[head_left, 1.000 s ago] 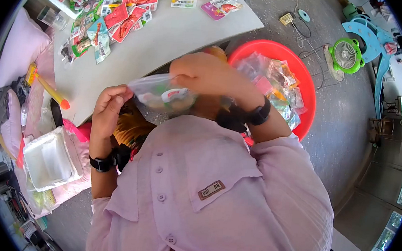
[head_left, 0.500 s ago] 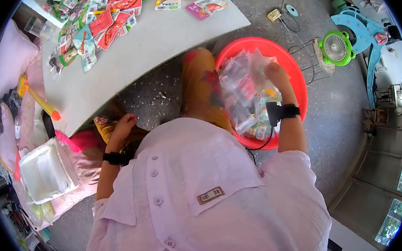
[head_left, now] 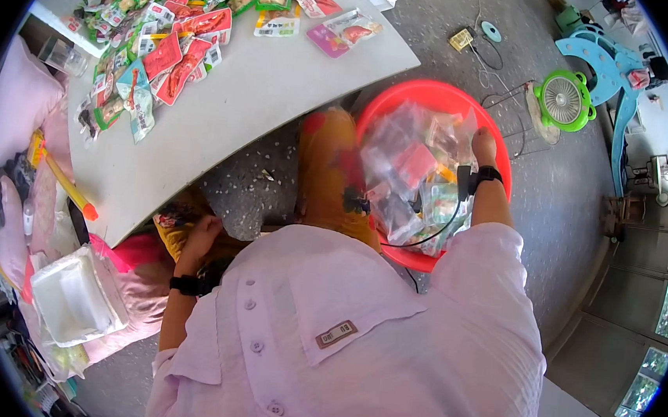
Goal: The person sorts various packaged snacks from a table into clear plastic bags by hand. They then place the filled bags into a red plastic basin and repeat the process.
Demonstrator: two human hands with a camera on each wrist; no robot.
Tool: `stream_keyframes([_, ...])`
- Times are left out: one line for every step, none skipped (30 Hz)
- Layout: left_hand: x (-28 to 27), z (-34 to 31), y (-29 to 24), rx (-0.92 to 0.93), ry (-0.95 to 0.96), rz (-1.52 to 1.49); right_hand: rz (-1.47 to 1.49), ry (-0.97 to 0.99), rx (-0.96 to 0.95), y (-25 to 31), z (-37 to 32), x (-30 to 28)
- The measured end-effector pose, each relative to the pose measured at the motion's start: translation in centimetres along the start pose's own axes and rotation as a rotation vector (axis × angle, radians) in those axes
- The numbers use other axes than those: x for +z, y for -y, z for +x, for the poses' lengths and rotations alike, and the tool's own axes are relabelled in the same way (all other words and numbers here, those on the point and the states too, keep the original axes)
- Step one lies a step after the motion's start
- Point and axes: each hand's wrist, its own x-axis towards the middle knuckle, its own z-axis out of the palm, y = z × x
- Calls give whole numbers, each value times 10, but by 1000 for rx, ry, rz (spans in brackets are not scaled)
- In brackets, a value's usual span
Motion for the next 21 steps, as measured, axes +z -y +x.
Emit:
stream_keyframes([0, 1, 2, -8, -1, 6, 23, -16, -9, 8, 8, 6])
stream_keyframes([1, 0, -1, -17, -8, -2, 47, -32, -18, 16, 16, 15])
stream_keyframes([2, -1, -4, -27, -15, -10, 71, -48, -26, 24, 21, 25])
stream_keyframes([2, -3, -6, -37, -22, -18, 98, -15, -60, 35, 20, 36])
stream_keyframes([2, -3, -4, -32, -26, -20, 126, 17, -96, 53, 14, 44])
stream_keyframes([3, -3, -2, -27, -31, -22, 159, 53, -160, 70, 5, 50])
stream_keyframes([3, -3, 1, -22, -37, -26, 191, 89, -226, 89, -9, 52])
stream_keyframes([3, -3, 3, -12, -39, -36, 215, 141, -252, 103, -18, 62])
stream_keyframes([3, -3, 5, -2, -42, -46, 240, 193, -279, 113, -27, 76])
stream_keyframes([3, -5, 7, 8, -45, -56, 253, 194, -331, 123, -38, 90])
stream_keyframes([2, -8, 5, 22, -49, -55, 268, 196, -384, 130, -47, 103])
stream_keyframes([0, -11, 0, 37, -56, -54, 249, 194, -456, 133, -49, 123])
stream_keyframes([-3, -14, -3, 51, -66, -56, 272, 183, -514, 138, -51, 128])
stream_keyframes([-8, -17, -2, 49, -98, -72, 294, 173, -572, 143, -53, 133])
stream_keyframes([-13, -20, -1, 46, -134, -90, 315, 163, -629, 148, -55, 137])
stream_keyframes([-19, -23, 0, 42, -172, -110, 397, 152, -664, 154, -58, 129])
stream_keyframes([-25, -29, -5, 108, -220, -65, 494, 230, -540, 175, -73, 93])
stream_keyframes([-34, -40, -15, 166, -277, -20, 590, 292, -409, 198, -91, 52])
stream_keyframes([-43, -52, -24, 217, -344, 28, 665, 330, -410, 209, -97, 35])
stream_keyframes([-50, -64, -32, 219, -397, -70, 740, 370, -410, 219, -103, 17])
stream_keyframes([-56, -76, -39, 220, -459, -165, 746, 215, -522, 221, -101, 22])
